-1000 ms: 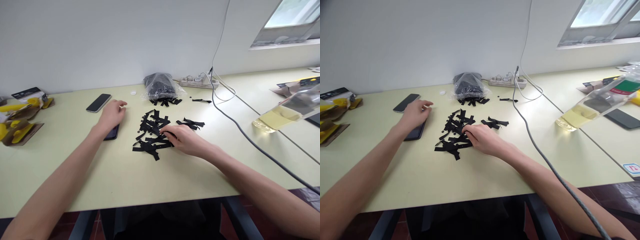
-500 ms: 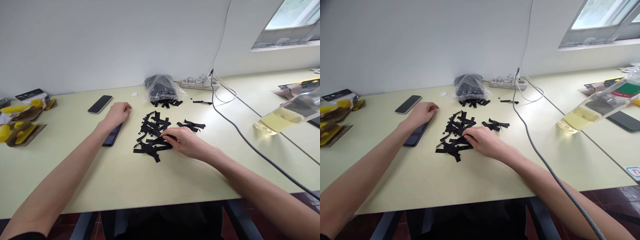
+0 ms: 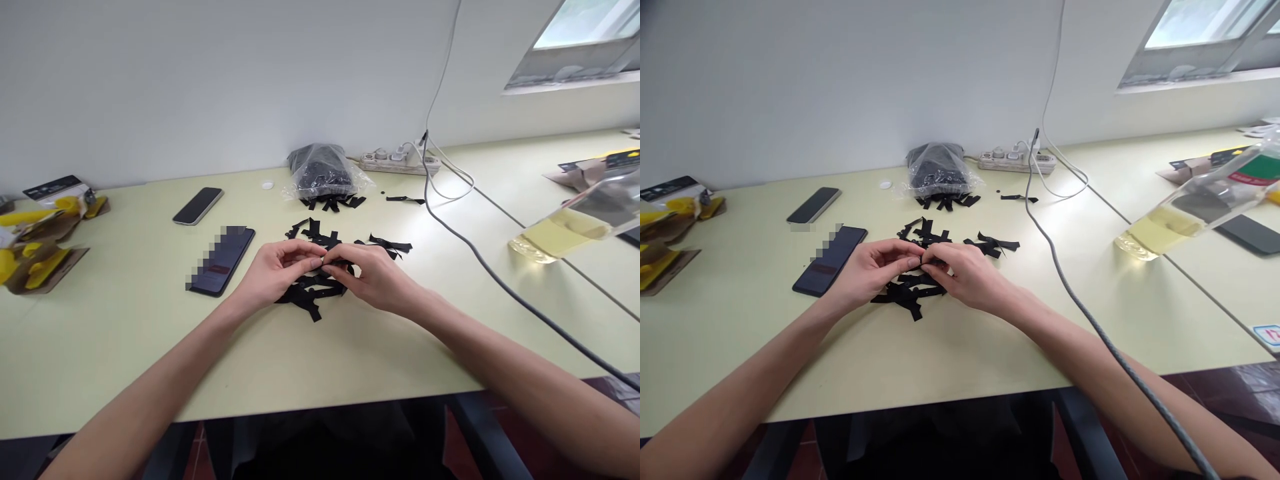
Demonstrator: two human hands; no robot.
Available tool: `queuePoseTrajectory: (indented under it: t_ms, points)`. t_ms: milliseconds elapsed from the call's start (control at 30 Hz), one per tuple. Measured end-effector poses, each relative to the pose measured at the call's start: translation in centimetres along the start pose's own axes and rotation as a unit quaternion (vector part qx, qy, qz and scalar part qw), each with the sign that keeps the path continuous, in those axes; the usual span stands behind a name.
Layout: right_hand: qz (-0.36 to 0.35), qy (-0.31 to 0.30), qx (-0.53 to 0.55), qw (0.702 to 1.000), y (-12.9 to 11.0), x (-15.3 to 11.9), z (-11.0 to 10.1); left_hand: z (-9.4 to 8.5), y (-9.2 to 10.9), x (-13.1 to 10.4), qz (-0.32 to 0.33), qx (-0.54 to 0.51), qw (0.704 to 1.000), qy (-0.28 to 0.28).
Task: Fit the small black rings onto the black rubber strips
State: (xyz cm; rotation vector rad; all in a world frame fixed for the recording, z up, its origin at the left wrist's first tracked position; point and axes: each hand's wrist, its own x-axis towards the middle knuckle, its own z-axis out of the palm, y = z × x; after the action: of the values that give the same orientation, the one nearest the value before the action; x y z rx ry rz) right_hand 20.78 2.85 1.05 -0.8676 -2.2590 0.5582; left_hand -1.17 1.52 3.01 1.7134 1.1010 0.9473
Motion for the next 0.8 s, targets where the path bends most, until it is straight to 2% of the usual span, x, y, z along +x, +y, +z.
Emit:
queuePoseTrajectory:
  t_ms: [200,400,600,800]
  points:
    - [0.031,0.005,0.009,0.999,-0.1,0.1,0.0,0.5,-0.3,-0.2,0.004,0.002,1.0,0.025]
    - [0.052,0.007,0.013,0.999,-0.2,0.2,0.0,0.5,-0.6,-0.2,0.01,-0.016,1.0,0.017]
    - [0.06,0.02,0.021,0.998,-0.3,0.2,0.2,0.7,-0.9,-0.3,0.012,-0.027,0.999,-0.026]
    - [0.086,-0.005,0.052,0.995,-0.3,0.2,0.2,1.3,-1.5,-0.4,0.029,-0.021,0.999,-0.005]
